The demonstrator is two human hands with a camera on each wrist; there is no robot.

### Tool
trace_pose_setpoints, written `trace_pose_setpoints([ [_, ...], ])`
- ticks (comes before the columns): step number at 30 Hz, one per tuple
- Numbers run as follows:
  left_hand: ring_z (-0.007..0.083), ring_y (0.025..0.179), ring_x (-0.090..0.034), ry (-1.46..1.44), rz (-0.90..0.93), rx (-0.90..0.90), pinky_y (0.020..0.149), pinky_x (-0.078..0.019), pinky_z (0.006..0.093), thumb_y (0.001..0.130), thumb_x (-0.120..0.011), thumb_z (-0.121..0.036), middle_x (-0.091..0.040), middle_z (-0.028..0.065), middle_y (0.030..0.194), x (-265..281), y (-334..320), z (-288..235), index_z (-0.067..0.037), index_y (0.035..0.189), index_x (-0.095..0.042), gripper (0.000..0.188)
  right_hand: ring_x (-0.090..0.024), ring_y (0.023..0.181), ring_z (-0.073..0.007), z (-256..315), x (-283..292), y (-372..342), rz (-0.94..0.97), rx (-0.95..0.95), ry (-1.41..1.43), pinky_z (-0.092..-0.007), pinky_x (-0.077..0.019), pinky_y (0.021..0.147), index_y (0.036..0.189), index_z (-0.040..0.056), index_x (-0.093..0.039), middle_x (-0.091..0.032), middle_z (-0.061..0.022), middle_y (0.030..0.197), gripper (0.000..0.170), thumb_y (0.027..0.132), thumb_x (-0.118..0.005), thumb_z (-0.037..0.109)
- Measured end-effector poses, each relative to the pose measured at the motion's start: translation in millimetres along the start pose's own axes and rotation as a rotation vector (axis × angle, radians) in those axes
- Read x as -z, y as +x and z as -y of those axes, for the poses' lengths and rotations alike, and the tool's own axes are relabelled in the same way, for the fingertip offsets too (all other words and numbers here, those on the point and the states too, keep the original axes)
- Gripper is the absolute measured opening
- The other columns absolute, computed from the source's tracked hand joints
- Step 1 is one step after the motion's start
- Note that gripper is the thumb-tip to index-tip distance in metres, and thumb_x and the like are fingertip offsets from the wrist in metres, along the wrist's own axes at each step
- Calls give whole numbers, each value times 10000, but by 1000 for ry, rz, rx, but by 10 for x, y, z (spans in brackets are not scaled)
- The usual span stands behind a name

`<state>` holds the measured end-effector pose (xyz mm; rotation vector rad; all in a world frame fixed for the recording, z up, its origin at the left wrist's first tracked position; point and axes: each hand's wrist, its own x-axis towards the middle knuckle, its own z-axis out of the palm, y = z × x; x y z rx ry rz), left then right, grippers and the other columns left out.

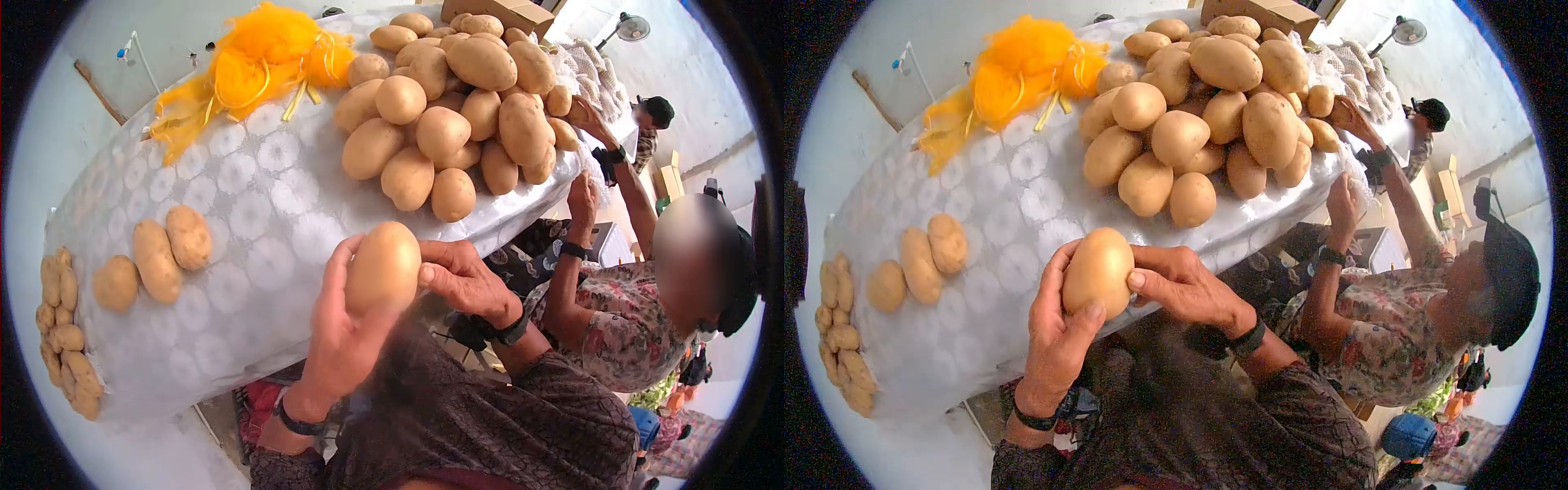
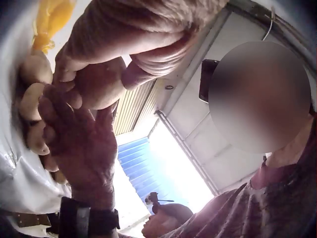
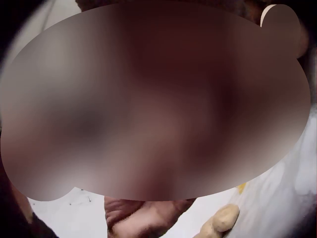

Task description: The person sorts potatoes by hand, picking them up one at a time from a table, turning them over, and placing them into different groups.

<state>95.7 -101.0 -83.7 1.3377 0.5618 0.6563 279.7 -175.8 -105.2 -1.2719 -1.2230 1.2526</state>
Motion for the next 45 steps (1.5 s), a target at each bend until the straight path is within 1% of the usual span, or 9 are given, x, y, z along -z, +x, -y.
trace_pose_setpoints([
  [16, 219, 1227, -441, -102, -86, -121, 1052, -349, 350, 899, -609, -211, -448, 153, 1328, -306, -515, 385, 64, 1385, -310, 633, -593, 763, -120, -203, -205, -379, 0, 106, -15, -268, -515, 667, 1241, -17, -569, -657, -75, 933, 555, 969, -491, 460],
  [18, 164, 1134, -499, -128, -114, -172, 953, -433, 302, 898, -605, -123, -499, 111, 1248, -414, -573, 440, 31, 1344, -363, 530, -596, 762, -122, -214, -200, -493, -24, 130, -22, -267, -518, 659, 1239, -18, -570, -658, -75, 926, 561, 967, -491, 467],
  [22, 166, 1134, -500, -141, -104, -208, 951, -433, 301, 897, -610, -129, -502, 112, 1247, -564, -717, 522, 33, 1342, -366, 533, -604, 783, -116, -267, -204, -743, -42, 104, -20, -271, -531, 660, 1257, -17, -561, -658, -73, 931, 541, 974, -494, 440],
  [31, 202, 1161, -491, 169, -183, -328, 1005, -392, 341, 862, -660, -119, -500, 130, 1261, -755, -1030, 696, 30, 1341, -370, 580, -620, 792, -123, -394, -411, -1182, -115, 160, 7, -274, -548, 661, 1315, 18, -526, -657, -65, 939, 476, 996, -479, 368],
  [33, 199, 1161, -491, 274, -212, -425, 996, -407, 333, 851, -696, -198, -496, 128, 1268, -791, -1112, 704, 13, 1360, -373, 639, -622, 792, -126, -349, -461, -1277, -105, 157, 8, -274, -547, 670, 1339, 29, -506, -657, -60, 937, 473, 998, -479, 356],
  [36, 208, 1173, -486, 353, -246, -553, 1003, -399, 336, 851, -696, -193, -491, 133, 1278, -903, -1304, 564, 5, 1368, -373, 641, -623, 793, -131, -295, -534, -1410, -76, 194, 138, -282, -547, 687, 1379, 47, -463, -651, -55, 933, 491, 996, -486, 352],
  [39, 232, 1198, -480, 296, -246, -610, 1014, -386, 364, 807, -722, -110, -483, 141, 1295, -936, -1448, 541, -2, 1354, -388, 650, -626, 803, -134, -252, -567, -1509, -28, 287, 128, -289, -549, 696, 1397, 58, -444, -649, -62, 958, 518, 985, -505, 365],
  [44, 235, 1186, -503, 264, -257, -681, 1013, -396, 368, 772, -759, -111, -499, 147, 1298, -985, -1686, 612, -28, 1362, -396, 698, -617, 820, -111, -213, -641, -1734, 23, 395, 119, -276, -540, 710, 1408, 31, -420, -644, -61, 1028, 574, 962, -547, 370],
  [45, 231, 1194, -490, 315, -234, -695, 1019, -396, 369, 797, -751, -175, -469, 140, 1315, -988, -1727, 616, -27, 1380, -357, 719, -616, 828, -107, -201, -654, -1774, 21, 444, 116, -271, -537, 712, 1408, 23, -417, -639, -61, 1053, 577, 960, -555, 360],
])
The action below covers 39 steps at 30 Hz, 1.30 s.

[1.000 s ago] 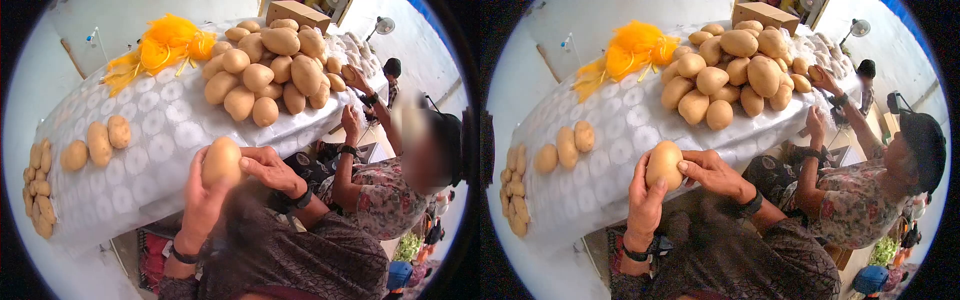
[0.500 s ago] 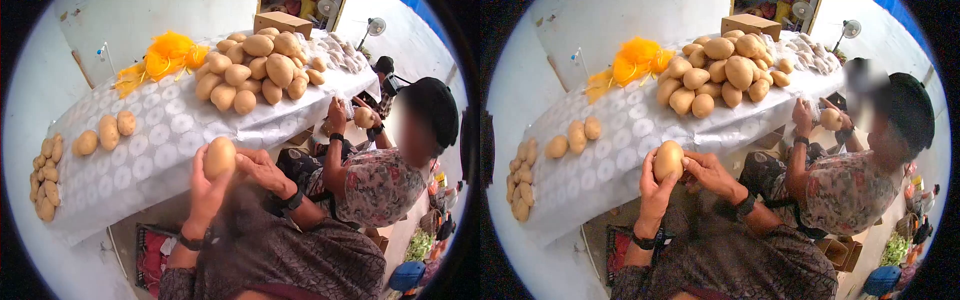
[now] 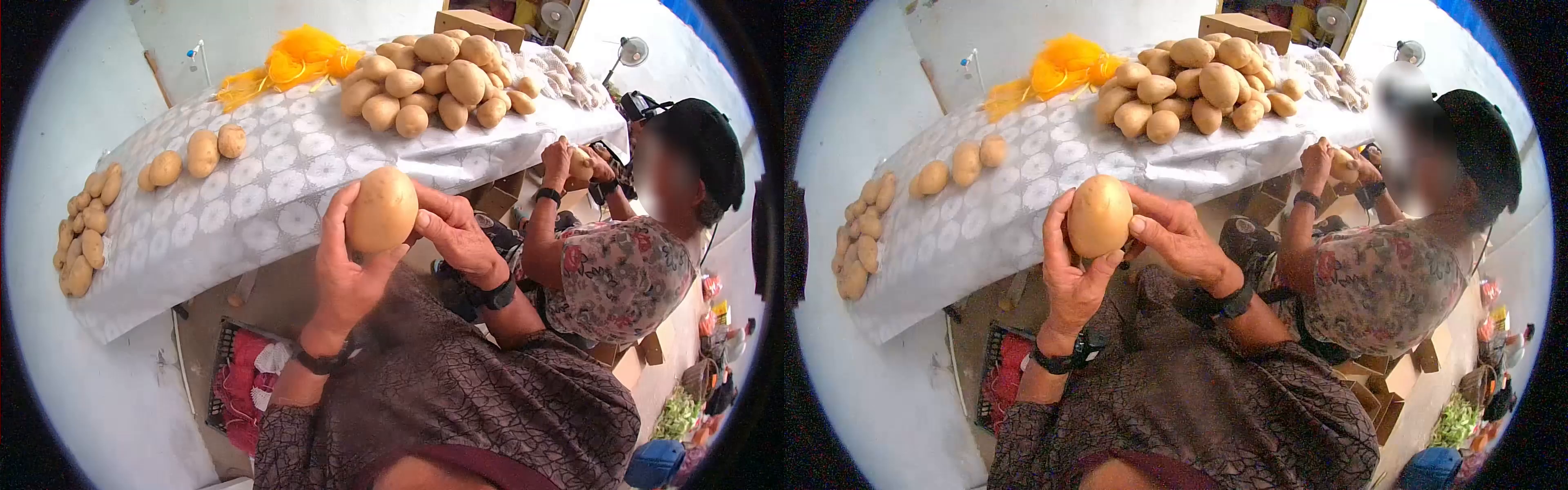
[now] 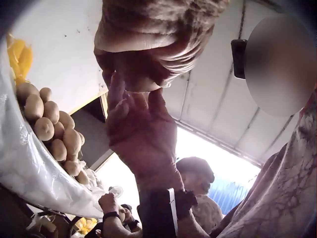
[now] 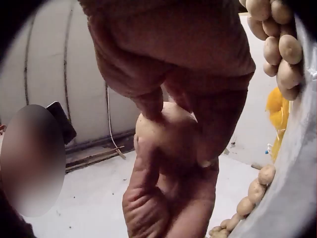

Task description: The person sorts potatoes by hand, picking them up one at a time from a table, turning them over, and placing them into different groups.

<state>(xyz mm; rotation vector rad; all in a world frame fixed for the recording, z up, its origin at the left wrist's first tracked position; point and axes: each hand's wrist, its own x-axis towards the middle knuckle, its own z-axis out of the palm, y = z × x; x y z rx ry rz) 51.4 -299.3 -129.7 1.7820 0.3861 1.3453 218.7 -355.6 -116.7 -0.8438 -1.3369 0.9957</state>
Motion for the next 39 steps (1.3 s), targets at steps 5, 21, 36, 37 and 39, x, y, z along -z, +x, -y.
trace_pose_setpoints([
  [5, 230, 1201, -478, 112, 41, -74, 1022, -399, 372, 816, -749, -236, -441, 137, 1331, 2, -84, -141, -23, 1396, -318, 754, -600, 870, -93, 121, -36, -130, 18, 15, -4, -256, -519, 744, 1408, 22, -417, -629, -50, 1101, 573, 950, -583, 323],
  [21, 202, 1197, -491, -457, 24, 328, 1018, -401, 349, 928, -600, -118, -469, 139, 1335, -147, -15, 194, 33, 1377, -356, 533, -579, 772, -54, -85, 167, -113, -143, -143, -77, -217, -473, 649, 1328, 2, -508, -668, -24, 927, 474, 921, -628, 212],
  [36, 196, 1202, -484, -452, 7, 496, 1018, -401, 328, 984, -505, -203, -487, 112, 1317, -287, -214, 260, 10, 1387, -360, 478, -593, 830, -108, -130, 187, -297, -231, -240, -16, -246, -488, 727, 1313, -20, -517, -662, -68, 998, 458, 905, -618, 163],
  [37, 196, 1202, -484, -435, -37, 502, 1018, -401, 328, 984, -505, -203, -487, 112, 1317, -275, -229, 224, 10, 1387, -360, 478, -595, 829, -110, -158, 196, -319, -223, -253, -6, -244, -487, 723, 1313, -21, -517, -663, -71, 996, 464, 904, -619, 172],
  [39, 173, 1190, -485, -403, 44, 503, 1010, -402, 318, 976, -532, -235, -499, 112, 1301, -224, -245, 189, 20, 1383, -361, 509, -615, 772, -118, -134, 157, -322, -196, -235, -45, -246, -499, 671, 1318, -21, -513, -673, -87, 963, 475, 898, -620, 174],
])
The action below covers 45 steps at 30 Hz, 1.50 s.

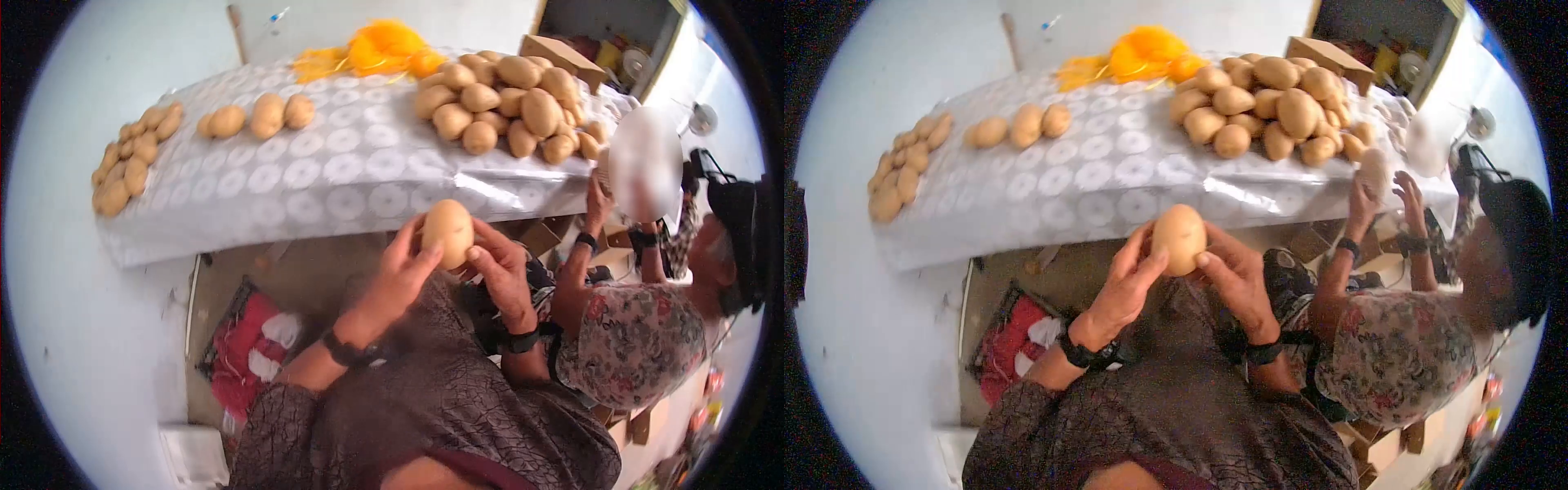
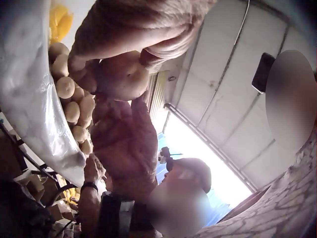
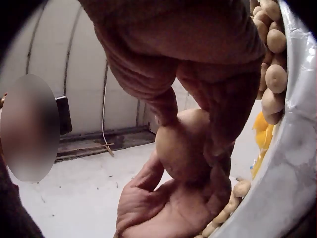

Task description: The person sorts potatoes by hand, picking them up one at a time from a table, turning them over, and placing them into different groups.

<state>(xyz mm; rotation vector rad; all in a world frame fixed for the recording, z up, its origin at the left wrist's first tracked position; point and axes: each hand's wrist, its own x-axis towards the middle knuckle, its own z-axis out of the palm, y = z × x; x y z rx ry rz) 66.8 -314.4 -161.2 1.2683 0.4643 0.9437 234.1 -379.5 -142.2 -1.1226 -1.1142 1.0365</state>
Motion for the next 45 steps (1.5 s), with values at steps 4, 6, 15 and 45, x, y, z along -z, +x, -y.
trace_pose_setpoints([
  [4, 195, 1108, -543, 139, -26, -144, 936, -451, 316, 926, -614, -231, -533, 157, 1238, 38, -43, 6, 29, 1341, -387, 540, -632, 751, -122, -129, -8, -28, 7, 41, -4, -244, -505, 636, 1331, -23, -496, -679, -96, 989, 485, 893, -609, 152],
  [6, 192, 1095, -546, 27, -53, -129, 909, -463, 312, 912, -632, -211, -548, 156, 1192, 27, -68, -41, 19, 1342, -381, 548, -636, 793, -128, -183, -2, -10, 53, 73, 45, -239, -505, 636, 1333, -32, -490, -675, -102, 1023, 498, 889, -614, 158],
  [15, 147, 1079, -530, 84, -140, -96, 912, -463, 305, 889, -656, -151, -547, 113, 1200, 292, -156, 26, 1, 1371, -348, 592, -640, 829, -151, -188, -289, 127, 20, 34, -6, -263, -530, 654, 1312, -38, -495, -666, -128, 1039, 531, 866, -672, 190],
  [45, 198, 1013, -587, 306, -362, -254, 853, -489, 326, 846, -699, -178, -584, 169, 1150, 474, -525, 57, 14, 1316, -425, 577, -627, 924, -155, -223, -671, 117, 237, -25, -157, -264, -524, 684, 1347, -45, -465, -635, -121, 1128, 590, 877, -634, 269],
])
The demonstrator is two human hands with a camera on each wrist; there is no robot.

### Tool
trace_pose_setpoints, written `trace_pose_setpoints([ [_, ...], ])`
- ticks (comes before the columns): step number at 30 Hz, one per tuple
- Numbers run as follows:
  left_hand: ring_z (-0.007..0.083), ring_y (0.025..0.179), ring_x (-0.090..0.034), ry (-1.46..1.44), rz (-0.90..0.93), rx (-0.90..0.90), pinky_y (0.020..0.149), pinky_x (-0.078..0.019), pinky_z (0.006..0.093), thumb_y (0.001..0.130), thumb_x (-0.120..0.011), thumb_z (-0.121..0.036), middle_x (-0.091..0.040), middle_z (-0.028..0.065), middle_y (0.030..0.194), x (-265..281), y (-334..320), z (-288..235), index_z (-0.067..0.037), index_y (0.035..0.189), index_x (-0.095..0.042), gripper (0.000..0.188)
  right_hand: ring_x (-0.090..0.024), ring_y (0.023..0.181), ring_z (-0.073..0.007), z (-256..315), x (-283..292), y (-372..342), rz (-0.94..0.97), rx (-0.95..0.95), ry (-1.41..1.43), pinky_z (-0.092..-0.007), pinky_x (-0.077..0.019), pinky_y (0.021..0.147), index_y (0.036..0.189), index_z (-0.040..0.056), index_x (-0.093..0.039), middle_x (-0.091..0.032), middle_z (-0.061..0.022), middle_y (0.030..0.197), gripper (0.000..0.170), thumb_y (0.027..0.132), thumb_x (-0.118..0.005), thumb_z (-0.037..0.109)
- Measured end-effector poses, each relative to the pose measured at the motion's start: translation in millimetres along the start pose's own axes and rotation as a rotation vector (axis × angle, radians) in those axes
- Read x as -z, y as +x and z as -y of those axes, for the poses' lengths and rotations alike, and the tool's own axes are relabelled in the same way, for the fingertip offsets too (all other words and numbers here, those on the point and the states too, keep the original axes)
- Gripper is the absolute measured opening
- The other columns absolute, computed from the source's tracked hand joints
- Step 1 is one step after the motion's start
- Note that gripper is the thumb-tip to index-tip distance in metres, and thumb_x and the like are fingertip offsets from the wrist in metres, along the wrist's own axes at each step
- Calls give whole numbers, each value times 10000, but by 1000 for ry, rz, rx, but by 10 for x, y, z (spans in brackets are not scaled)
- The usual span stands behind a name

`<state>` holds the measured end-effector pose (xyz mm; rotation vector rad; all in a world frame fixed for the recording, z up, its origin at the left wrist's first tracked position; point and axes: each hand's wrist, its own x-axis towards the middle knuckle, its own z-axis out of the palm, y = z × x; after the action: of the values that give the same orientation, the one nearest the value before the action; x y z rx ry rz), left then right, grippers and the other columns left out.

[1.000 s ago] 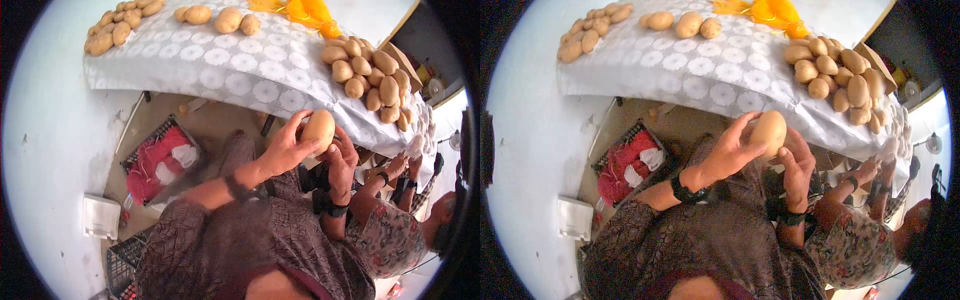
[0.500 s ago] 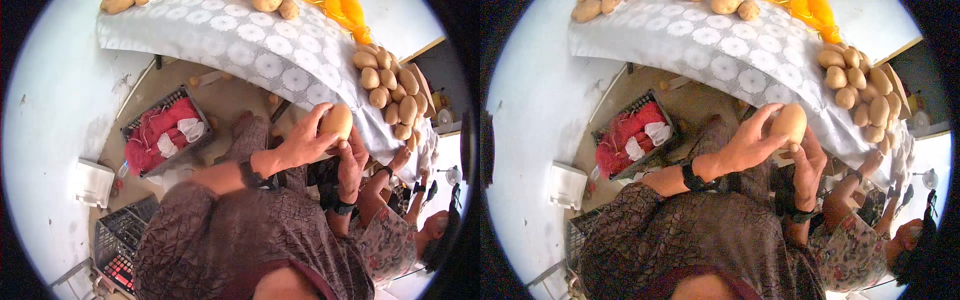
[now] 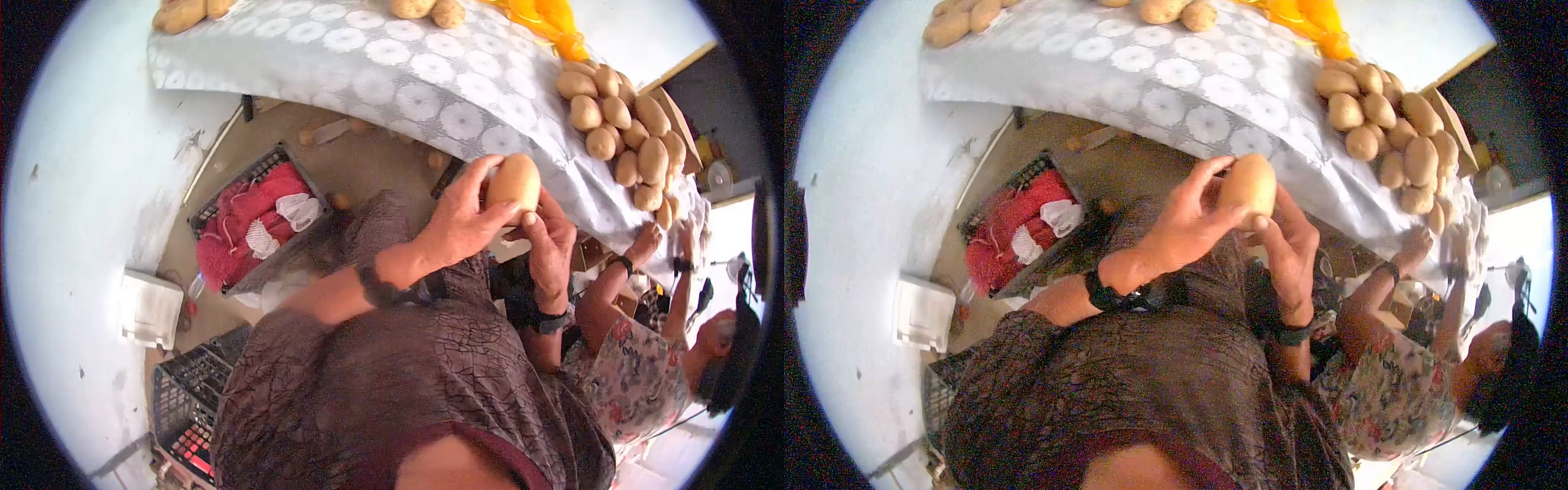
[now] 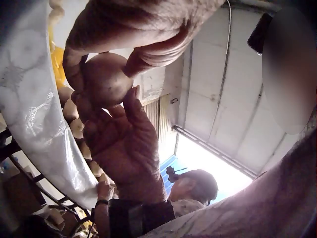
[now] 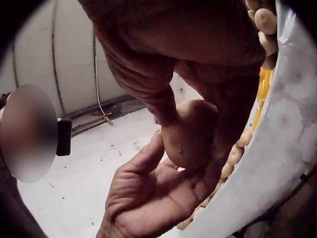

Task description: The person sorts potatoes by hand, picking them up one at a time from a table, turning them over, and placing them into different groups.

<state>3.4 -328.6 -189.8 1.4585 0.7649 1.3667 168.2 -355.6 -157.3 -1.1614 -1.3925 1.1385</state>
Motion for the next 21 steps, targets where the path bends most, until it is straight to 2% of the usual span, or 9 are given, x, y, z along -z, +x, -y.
trace_pose_setpoints([
  [3, 174, 985, -606, -62, -16, 87, 831, -508, 314, 856, -690, -144, -609, 158, 1113, -25, 17, 47, 5, 1330, -417, 567, -618, 926, -144, -55, 32, 4, -36, -33, -79, -245, -504, 677, 1343, -43, -471, -634, -107, 1138, 579, 885, -629, 274],
  [5, 182, 989, -606, -87, 5, 58, 842, -509, 321, 858, -685, -134, -609, 157, 1112, -30, 28, 55, 4, 1335, -413, 566, -645, 892, -156, -68, 31, 18, -40, 28, -45, -256, -546, 671, 1353, -57, -443, -650, -125, 1095, 542, 910, -603, 212],
  [7, 189, 999, -604, 12, -1, 81, 847, -507, 325, 857, -684, -132, -607, 154, 1122, -34, 46, 53, 10, 1333, -416, 565, -645, 904, -154, -145, 70, 24, -57, 13, -42, -260, -544, 676, 1350, -50, -453, -649, -118, 1106, 540, 906, -605, 217],
  [8, 186, 1001, -595, -101, 9, 99, 855, -501, 322, 858, -679, -124, -602, 144, 1127, -45, 55, 26, 14, 1330, -423, 554, -645, 911, -154, -151, 78, 25, -58, 10, -49, -260, -541, 682, 1350, -37, -462, -650, -110, 1108, 538, 901, -610, 219],
  [9, 177, 998, -587, -86, 28, 63, 862, -494, 317, 859, -677, -120, -596, 138, 1128, -31, 68, 11, 14, 1335, -420, 557, -589, 1041, -173, -76, 52, 32, -37, -36, 97, -299, -489, 883, 1317, -69, -478, -614, -113, 1172, 502, 886, -642, 131],
  [11, 174, 1001, -578, -62, 6, 18, 873, -484, 314, 867, -664, -109, -593, 135, 1123, -54, 97, 35, 15, 1347, -407, 558, -573, 1075, -175, 51, 72, 48, 2, -123, 57, -312, -473, 920, 1326, -70, -465, -604, -106, 1185, 511, 897, -638, 146],
  [13, 179, 1023, -571, -154, 33, 111, 889, -476, 319, 874, -648, -94, -587, 141, 1141, -93, 153, -25, 17, 1357, -395, 557, -567, 1071, -166, 18, 97, 95, 0, -19, 128, -309, -480, 905, 1343, -63, -448, -598, -104, 1191, 535, 898, -643, 161],
  [14, 185, 1045, -564, -214, 19, 83, 906, -469, 324, 877, -636, -82, -575, 147, 1170, -142, 179, -15, 22, 1364, -387, 557, -565, 1067, -163, 28, 145, 108, 12, -33, 142, -306, -481, 900, 1350, -60, -439, -595, -103, 1189, 544, 895, -646, 157],
  [21, 194, 1075, -554, -65, 144, 91, 927, -453, 320, 892, -588, -66, -556, 159, 1209, -273, 394, 70, 43, 1382, -363, 549, -572, 1001, -122, -92, 382, 193, -14, -31, 172, -275, -498, 820, 1384, -30, -406, -608, -71, 1159, 573, 901, -644, 168],
])
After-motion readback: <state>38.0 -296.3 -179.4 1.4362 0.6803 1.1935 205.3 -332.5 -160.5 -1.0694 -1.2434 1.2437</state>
